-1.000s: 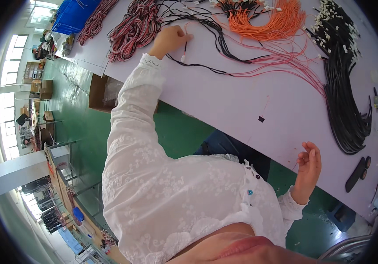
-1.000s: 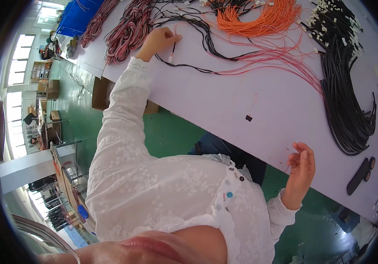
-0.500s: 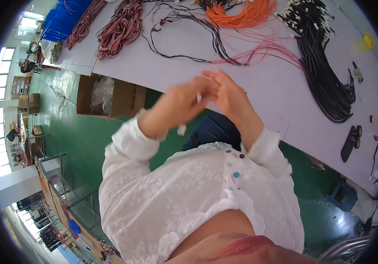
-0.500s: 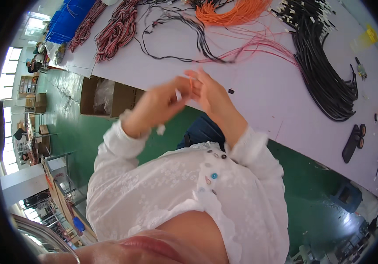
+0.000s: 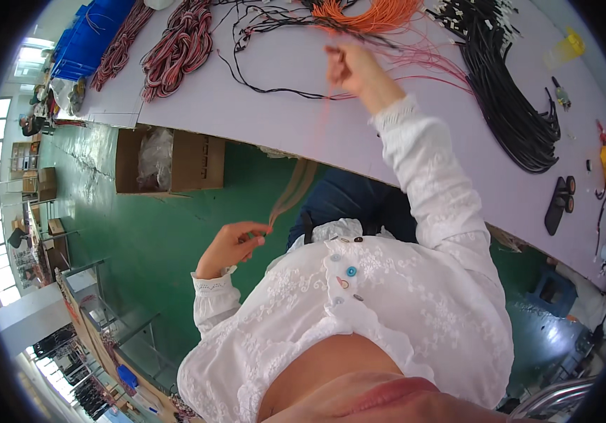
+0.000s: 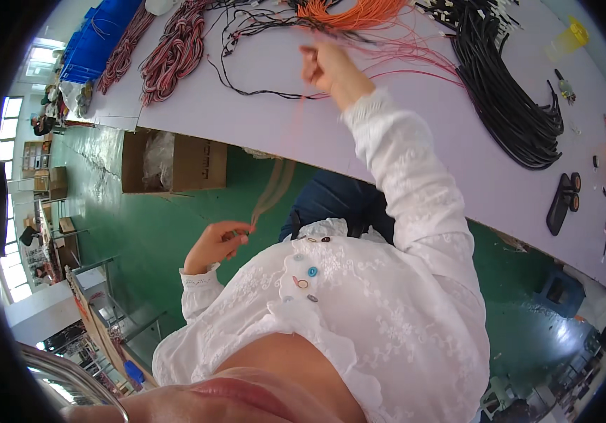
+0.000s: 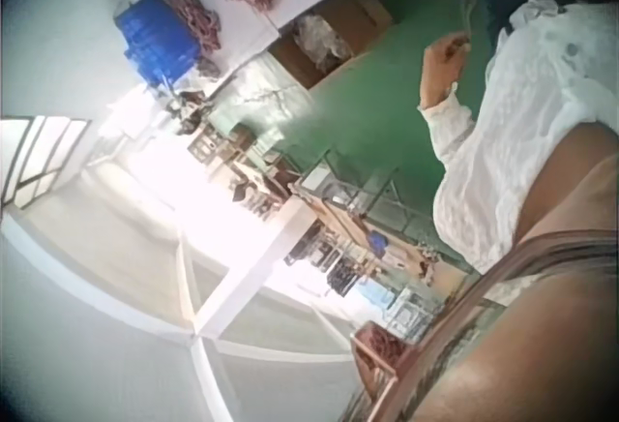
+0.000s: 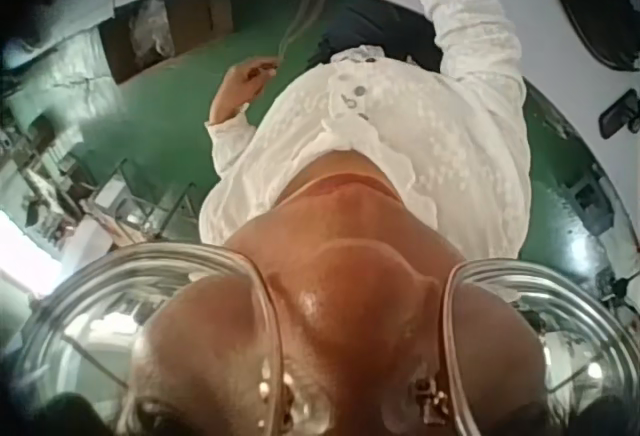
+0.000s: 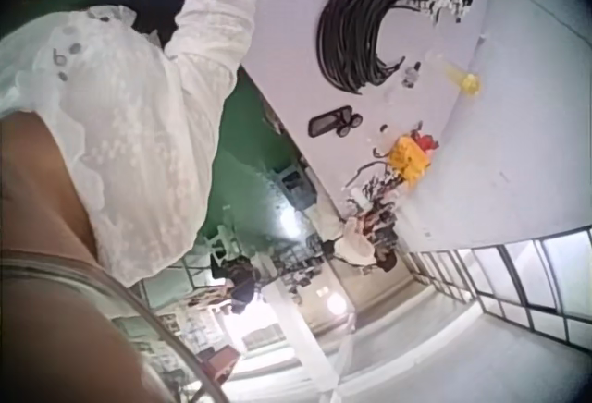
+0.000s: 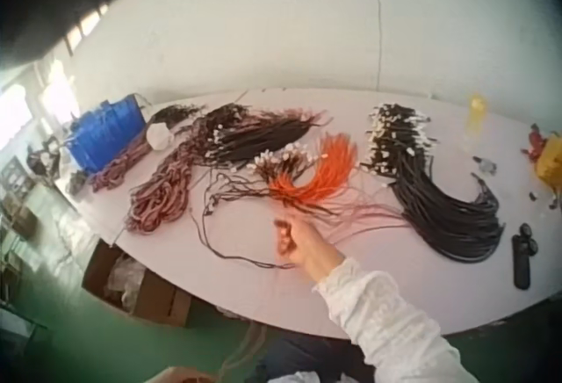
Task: Manually assemble electronic cable harnesses by inserting wires into connectors and sliding protective sleeves over them.
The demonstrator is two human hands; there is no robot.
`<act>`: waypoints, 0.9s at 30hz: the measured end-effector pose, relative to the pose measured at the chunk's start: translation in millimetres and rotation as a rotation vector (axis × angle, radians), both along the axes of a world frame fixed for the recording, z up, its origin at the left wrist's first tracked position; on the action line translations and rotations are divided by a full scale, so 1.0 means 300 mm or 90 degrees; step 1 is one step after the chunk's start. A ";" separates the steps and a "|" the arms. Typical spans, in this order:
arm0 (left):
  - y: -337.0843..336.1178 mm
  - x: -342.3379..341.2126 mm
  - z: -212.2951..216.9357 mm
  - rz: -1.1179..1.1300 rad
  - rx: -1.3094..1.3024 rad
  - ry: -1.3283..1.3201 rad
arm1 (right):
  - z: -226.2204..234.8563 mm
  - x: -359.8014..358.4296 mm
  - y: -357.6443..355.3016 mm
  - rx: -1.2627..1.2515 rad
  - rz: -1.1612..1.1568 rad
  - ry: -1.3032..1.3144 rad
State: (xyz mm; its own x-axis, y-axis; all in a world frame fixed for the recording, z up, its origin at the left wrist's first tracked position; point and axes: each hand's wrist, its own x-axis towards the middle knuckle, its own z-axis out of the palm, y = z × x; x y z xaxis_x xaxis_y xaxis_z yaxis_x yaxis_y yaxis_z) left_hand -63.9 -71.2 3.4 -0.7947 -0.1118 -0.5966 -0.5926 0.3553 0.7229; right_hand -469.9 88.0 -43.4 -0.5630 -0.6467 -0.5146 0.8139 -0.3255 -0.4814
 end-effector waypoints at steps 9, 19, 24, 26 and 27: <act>-0.149 0.145 -0.360 0.024 0.080 -0.059 | 0.122 0.532 0.173 -0.044 0.114 0.248; -0.090 0.090 -0.398 -0.109 -0.103 0.049 | 0.026 0.536 0.231 -0.141 0.258 -0.203; -0.009 -0.237 -0.135 0.126 -0.361 0.483 | 0.035 0.640 0.280 -0.111 0.245 -0.022; -0.019 -0.364 -0.126 0.081 -0.465 0.577 | 0.055 0.648 0.286 -0.114 0.193 0.057; -0.019 -0.430 -0.110 0.018 -0.503 0.624 | 0.072 0.645 0.293 -0.108 0.126 0.140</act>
State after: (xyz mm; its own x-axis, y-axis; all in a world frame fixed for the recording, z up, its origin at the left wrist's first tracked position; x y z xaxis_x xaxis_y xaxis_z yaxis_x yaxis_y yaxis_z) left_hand -193.0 -76.9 -29.4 -0.8562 -0.1926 0.4795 0.0576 0.8866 0.4589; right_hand -276.4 175.9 -21.7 -0.5035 -0.8204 -0.2709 0.7521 -0.2619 -0.6047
